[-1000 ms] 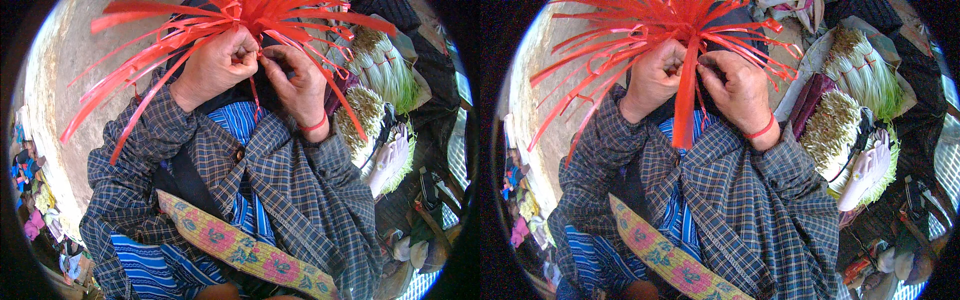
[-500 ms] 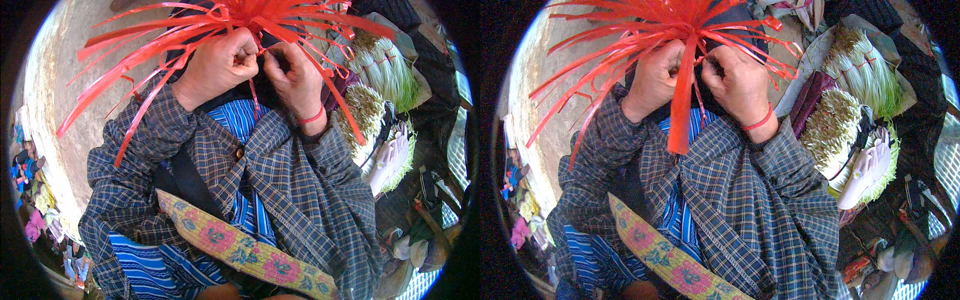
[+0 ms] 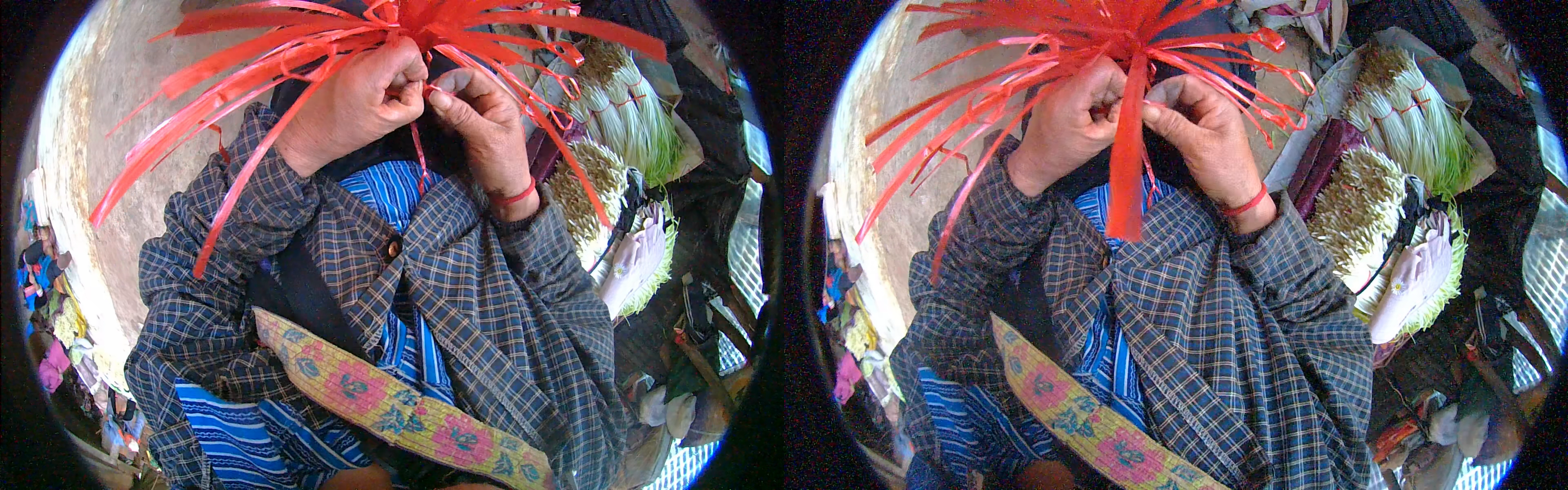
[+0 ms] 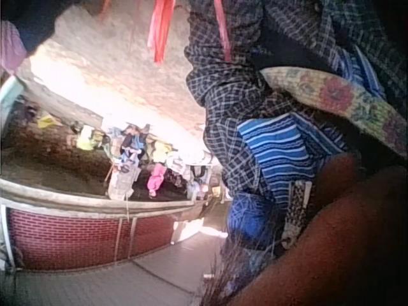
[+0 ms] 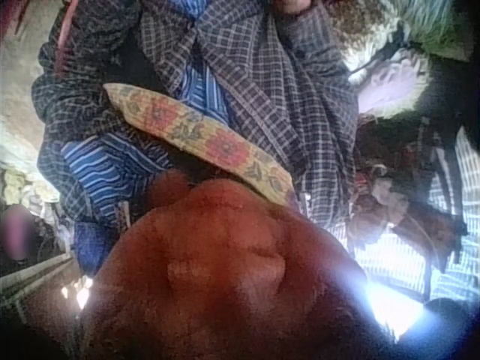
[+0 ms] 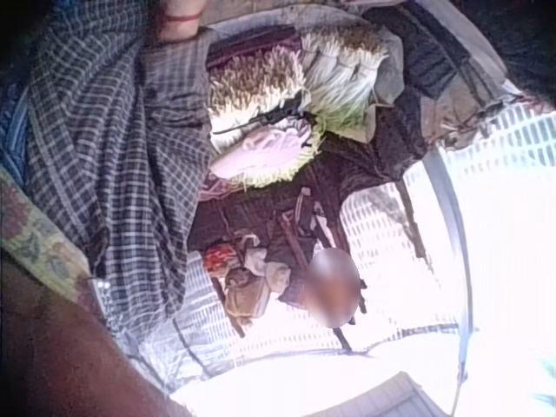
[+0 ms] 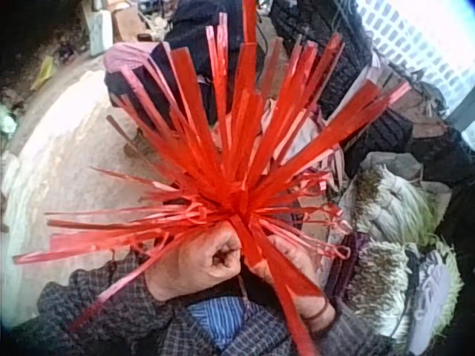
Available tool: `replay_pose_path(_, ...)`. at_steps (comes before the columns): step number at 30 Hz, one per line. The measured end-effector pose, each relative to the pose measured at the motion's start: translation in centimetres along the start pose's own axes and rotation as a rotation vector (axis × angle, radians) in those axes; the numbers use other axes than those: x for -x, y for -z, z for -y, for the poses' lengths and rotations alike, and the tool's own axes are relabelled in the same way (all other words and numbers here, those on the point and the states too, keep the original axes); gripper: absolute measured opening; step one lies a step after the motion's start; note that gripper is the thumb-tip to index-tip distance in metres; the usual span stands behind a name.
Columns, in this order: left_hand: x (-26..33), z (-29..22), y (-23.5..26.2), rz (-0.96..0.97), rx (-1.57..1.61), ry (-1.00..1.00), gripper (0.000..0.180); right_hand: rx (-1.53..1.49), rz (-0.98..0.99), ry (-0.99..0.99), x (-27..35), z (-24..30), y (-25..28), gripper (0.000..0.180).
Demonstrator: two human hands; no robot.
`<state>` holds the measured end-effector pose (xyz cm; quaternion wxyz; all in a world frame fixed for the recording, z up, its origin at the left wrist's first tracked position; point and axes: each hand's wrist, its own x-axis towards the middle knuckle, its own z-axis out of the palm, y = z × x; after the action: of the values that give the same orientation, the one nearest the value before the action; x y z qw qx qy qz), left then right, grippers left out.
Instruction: The person sits on the ground and weaves red plastic strips into a decorative starburst shape. They repeatedly fold and tuck the strips to form loops and secure the center.
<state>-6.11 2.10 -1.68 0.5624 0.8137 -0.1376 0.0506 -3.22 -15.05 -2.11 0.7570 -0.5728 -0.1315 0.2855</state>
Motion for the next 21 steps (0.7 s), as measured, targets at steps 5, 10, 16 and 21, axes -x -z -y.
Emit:
replay_pose_path(5, 0.1, 0.2, 0.0, -0.018, 0.035, -0.094, 0.014, -0.355, 0.235, -0.131, 0.1, 0.1, 0.3, 0.014)
replay_pose_path(10, 0.5, 0.5, 0.2, -0.033, -0.022, -0.037, 0.014, 0.686, -0.010, 0.016, 0.0, 1.3, -0.2, 0.011)
replay_pose_path(16, 0.6, 0.4, 0.1, 0.048, -0.097, -0.002, 0.013, 0.916, -0.323, 0.424, -0.2, 0.3, -1.1, 0.012)
replay_pose_path(21, 0.6, 0.0, -0.4, -0.018, -0.095, -0.017, 0.013, 0.543, -0.405, 0.328, -0.1, 0.2, -0.9, 0.012)
